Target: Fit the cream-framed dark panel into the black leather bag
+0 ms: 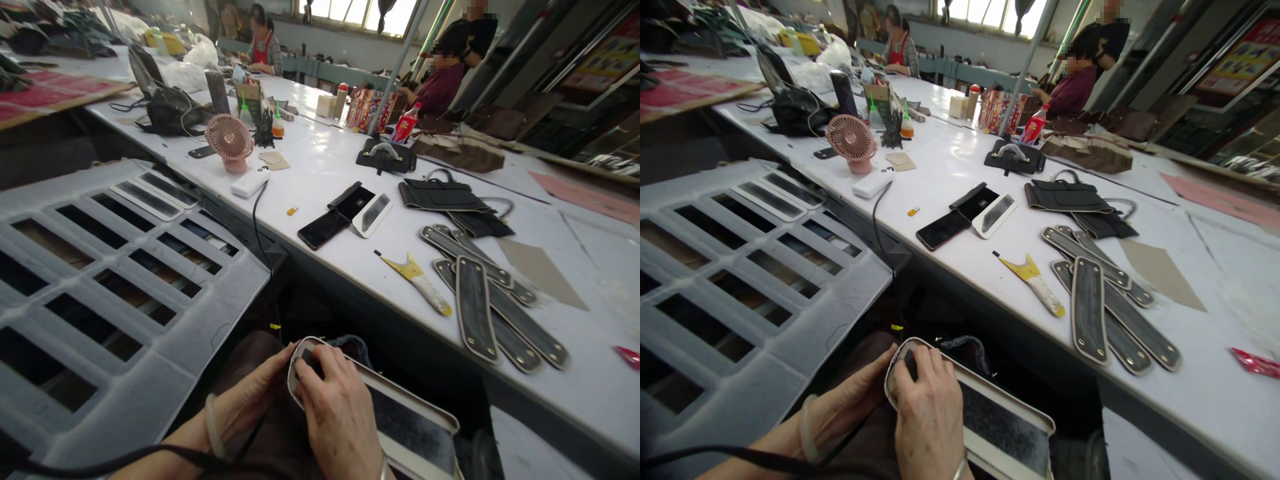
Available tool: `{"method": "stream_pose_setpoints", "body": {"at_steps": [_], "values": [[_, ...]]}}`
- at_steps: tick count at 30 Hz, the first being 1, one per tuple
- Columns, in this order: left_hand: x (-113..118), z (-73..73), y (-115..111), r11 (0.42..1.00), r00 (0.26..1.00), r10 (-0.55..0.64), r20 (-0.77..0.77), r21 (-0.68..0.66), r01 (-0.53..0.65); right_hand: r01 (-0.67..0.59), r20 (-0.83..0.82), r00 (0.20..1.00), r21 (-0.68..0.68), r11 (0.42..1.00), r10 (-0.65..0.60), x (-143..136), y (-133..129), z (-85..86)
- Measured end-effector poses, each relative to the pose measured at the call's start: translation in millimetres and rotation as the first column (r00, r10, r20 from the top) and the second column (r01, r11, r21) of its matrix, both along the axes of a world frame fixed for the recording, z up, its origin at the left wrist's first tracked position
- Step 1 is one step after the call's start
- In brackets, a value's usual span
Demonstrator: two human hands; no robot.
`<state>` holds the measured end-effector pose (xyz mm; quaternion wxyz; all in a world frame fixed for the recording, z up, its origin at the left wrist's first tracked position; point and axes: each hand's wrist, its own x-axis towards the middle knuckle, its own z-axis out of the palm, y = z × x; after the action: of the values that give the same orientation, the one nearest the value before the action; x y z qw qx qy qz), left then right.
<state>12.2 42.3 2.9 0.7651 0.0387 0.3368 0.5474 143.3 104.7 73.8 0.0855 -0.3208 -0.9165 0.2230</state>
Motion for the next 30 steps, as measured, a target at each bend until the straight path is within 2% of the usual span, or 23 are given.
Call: {"method": "stream_pose_setpoints", "body": {"at_steps": [5,12,16,19,22,25,30], "values": [[0,5.0,-1,1.000,0.999,-0.015,-0.041,-0.026,0.014,-0.016,0.047,0.999,0.005,1.000,0.016,-1,0,0.8],[-2,0.9,-3,1.000,0.998,-0.012,-0.062,-0.016,0.011,0.017,0.017,1.000,-0.014,1.000,-0.017,1,-1,-0.3],[-3,10.8,-1,0.998,0.995,-0.055,-0.082,-0.033,0.052,0.042,-0.046,0.998,0.042,0.998,-0.040,1,-4,-8.8],[-3,21.7,1,0.999,0.993,-0.033,-0.116,-0.022,0.030,0.084,-0.100,0.992,0.067,0.994,-0.077,1,-6,-17.0],[-3,27.8,2,1.000,0.983,-0.019,-0.182,-0.005,0.018,0.097,-0.133,0.987,0.036,0.995,-0.092,2,-7,-21.8],[-4,26.0,2,1.000,0.960,-0.001,-0.279,-0.012,-0.002,0.095,-0.193,0.977,0.016,0.995,-0.090,3,-5,-23.7],[-4,20.9,3,0.999,0.844,0.037,-0.534,0.025,-0.028,0.080,-0.235,0.969,0.014,0.997,-0.075,7,-3,-26.0]]}}
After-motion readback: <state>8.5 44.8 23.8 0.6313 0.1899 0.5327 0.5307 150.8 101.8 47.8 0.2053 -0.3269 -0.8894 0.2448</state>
